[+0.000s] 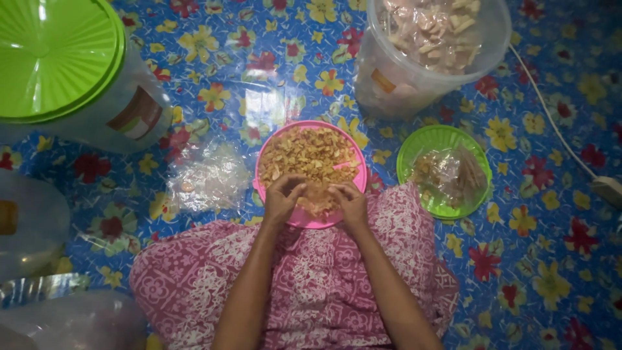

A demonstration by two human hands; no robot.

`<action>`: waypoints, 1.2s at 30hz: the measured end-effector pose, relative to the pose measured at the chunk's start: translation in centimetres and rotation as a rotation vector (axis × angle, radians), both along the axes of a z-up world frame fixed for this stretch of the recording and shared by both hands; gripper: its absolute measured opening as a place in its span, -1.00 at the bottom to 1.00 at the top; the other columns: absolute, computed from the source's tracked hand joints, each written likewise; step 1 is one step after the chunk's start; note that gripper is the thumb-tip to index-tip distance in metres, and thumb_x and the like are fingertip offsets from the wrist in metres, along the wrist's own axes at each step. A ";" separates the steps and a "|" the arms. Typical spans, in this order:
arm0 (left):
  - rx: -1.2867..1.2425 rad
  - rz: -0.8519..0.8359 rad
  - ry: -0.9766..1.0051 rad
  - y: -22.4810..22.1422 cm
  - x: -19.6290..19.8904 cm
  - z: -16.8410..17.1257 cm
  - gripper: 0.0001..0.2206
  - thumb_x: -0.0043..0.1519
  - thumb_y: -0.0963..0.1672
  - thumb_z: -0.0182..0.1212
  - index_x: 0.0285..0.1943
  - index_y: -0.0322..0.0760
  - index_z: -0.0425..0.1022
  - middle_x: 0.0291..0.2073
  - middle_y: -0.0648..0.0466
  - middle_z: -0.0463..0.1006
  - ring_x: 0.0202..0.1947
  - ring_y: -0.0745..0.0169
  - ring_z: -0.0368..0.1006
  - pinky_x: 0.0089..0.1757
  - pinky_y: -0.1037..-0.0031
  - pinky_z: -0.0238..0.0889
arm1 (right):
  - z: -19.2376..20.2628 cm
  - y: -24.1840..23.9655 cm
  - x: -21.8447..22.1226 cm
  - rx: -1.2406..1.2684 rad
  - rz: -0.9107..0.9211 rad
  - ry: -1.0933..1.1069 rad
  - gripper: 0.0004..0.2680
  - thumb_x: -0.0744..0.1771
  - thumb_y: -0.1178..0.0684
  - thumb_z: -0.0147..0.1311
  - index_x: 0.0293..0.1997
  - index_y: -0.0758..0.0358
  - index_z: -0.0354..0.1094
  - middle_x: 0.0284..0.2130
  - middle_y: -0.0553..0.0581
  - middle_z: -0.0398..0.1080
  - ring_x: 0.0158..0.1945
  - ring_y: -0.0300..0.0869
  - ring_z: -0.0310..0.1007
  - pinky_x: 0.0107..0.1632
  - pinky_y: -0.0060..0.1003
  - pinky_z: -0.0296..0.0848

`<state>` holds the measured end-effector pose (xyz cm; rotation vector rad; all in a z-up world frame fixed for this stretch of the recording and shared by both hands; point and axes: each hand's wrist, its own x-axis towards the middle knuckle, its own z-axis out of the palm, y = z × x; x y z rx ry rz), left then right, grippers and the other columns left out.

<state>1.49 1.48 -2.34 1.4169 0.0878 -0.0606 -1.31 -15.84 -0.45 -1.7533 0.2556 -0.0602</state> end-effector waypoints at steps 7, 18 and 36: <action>0.137 -0.034 -0.016 -0.4 -0.5 0.7 -0.81 0.02 -0.25 0.28 -0.22 -0.16 0.59 -0.40 -0.03 0.59 -0.33 0.12 0.53 -0.29 0.39 0.40 | -3.4 -1.2 1.3 0.034 -0.039 -0.081 -0.88 0.21 0.07 0.22 -0.28 0.23 0.49 -0.42 0.11 0.39 -0.23 -0.21 0.38 -0.17 -0.33 0.37; 0.161 -0.077 -0.188 -0.5 -1.0 1.3 -0.75 -0.03 -0.21 0.37 -0.16 -0.21 0.56 -0.42 -0.03 0.56 -0.38 0.10 0.51 -0.32 0.37 0.40 | -4.4 -1.8 0.7 0.115 0.013 -0.063 -0.88 0.22 0.09 0.20 -0.27 0.22 0.50 -0.42 0.07 0.40 -0.26 -0.26 0.36 -0.17 -0.37 0.33; 0.338 -0.150 -0.393 -0.5 -1.0 1.1 -0.70 -0.14 -0.27 0.32 -0.20 -0.21 0.57 -0.52 -0.10 0.45 -0.50 -0.09 0.44 -0.47 0.36 0.37 | 0.6 -0.3 -0.7 0.123 0.054 -0.012 -0.87 0.23 0.09 0.18 -0.25 0.27 0.49 -0.37 0.10 0.45 -0.20 -0.24 0.37 -0.07 -0.31 0.30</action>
